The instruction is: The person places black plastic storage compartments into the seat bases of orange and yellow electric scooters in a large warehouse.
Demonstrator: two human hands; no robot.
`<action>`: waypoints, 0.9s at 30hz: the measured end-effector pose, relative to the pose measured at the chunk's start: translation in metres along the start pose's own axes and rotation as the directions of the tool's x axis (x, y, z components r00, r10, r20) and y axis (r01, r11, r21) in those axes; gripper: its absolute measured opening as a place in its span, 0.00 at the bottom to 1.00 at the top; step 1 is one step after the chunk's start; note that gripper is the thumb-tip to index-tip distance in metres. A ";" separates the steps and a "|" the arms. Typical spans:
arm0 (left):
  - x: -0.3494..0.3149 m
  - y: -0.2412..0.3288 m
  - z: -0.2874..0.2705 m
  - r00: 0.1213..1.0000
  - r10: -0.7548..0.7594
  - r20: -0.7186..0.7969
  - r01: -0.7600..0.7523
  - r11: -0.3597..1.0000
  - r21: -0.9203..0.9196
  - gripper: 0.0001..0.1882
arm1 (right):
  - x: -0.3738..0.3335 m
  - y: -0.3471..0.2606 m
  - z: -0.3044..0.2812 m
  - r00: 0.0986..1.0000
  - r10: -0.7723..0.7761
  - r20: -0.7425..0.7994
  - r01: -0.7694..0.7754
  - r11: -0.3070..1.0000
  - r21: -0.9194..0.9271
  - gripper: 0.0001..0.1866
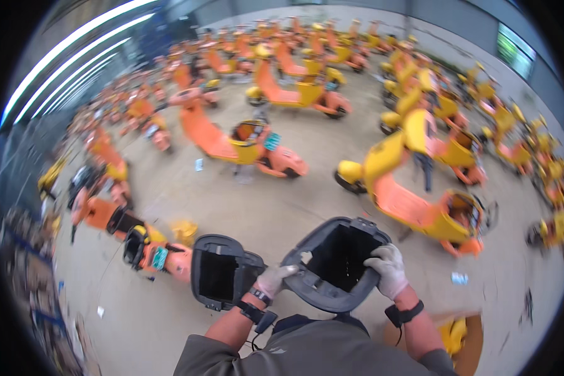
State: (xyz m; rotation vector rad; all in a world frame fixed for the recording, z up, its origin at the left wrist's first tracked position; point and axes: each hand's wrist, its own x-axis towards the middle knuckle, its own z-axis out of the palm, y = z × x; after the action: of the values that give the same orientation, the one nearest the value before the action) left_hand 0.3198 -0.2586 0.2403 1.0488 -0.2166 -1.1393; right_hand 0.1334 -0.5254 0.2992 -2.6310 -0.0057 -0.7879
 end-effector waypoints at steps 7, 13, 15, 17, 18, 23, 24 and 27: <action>0.020 0.038 0.063 0.918 0.263 -0.297 -0.271 0.962 0.014 0.14 | 0.041 0.092 0.045 0.870 0.493 -0.004 -0.436 0.772 0.462 0.25; 0.073 0.061 0.050 0.842 0.365 -0.397 -0.300 0.929 0.218 0.13 | 0.083 0.116 0.080 0.675 0.193 0.712 -0.636 -0.337 0.694 0.24; 0.096 0.069 0.037 0.836 0.390 -0.387 -0.294 0.912 0.285 0.13 | 0.104 0.126 0.095 0.621 0.214 0.754 -0.686 -0.317 0.655 0.23; 0.124 0.077 0.023 0.835 0.392 -0.386 -0.273 0.904 0.329 0.13 | 0.121 0.148 0.122 0.590 0.237 0.771 -0.716 -0.288 0.636 0.23; 0.141 0.082 0.016 0.839 0.383 -0.387 -0.274 0.911 0.308 0.13 | 0.135 0.159 0.131 0.577 0.248 0.778 -0.727 -0.279 0.628 0.23; 0.214 0.119 0.009 0.821 0.506 -0.264 -0.397 0.839 0.373 0.15 | 0.210 0.205 0.159 0.602 0.464 0.649 -0.652 -0.184 0.736 0.20; 0.220 0.138 0.012 0.852 0.466 -0.239 -0.277 0.788 0.550 0.16 | 0.230 0.210 0.156 0.600 0.480 0.641 -0.654 -0.168 0.738 0.20; 0.247 0.190 0.019 0.892 0.428 -0.147 -0.278 0.775 0.568 0.17 | 0.276 0.247 0.162 0.584 0.489 0.648 -0.651 -0.194 0.734 0.18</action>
State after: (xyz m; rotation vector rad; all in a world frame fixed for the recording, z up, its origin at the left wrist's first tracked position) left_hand 0.5409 -0.4667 0.3114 1.5686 -0.5173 -0.5777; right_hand 0.4792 -0.7232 0.2306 -1.0340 0.4941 -0.0570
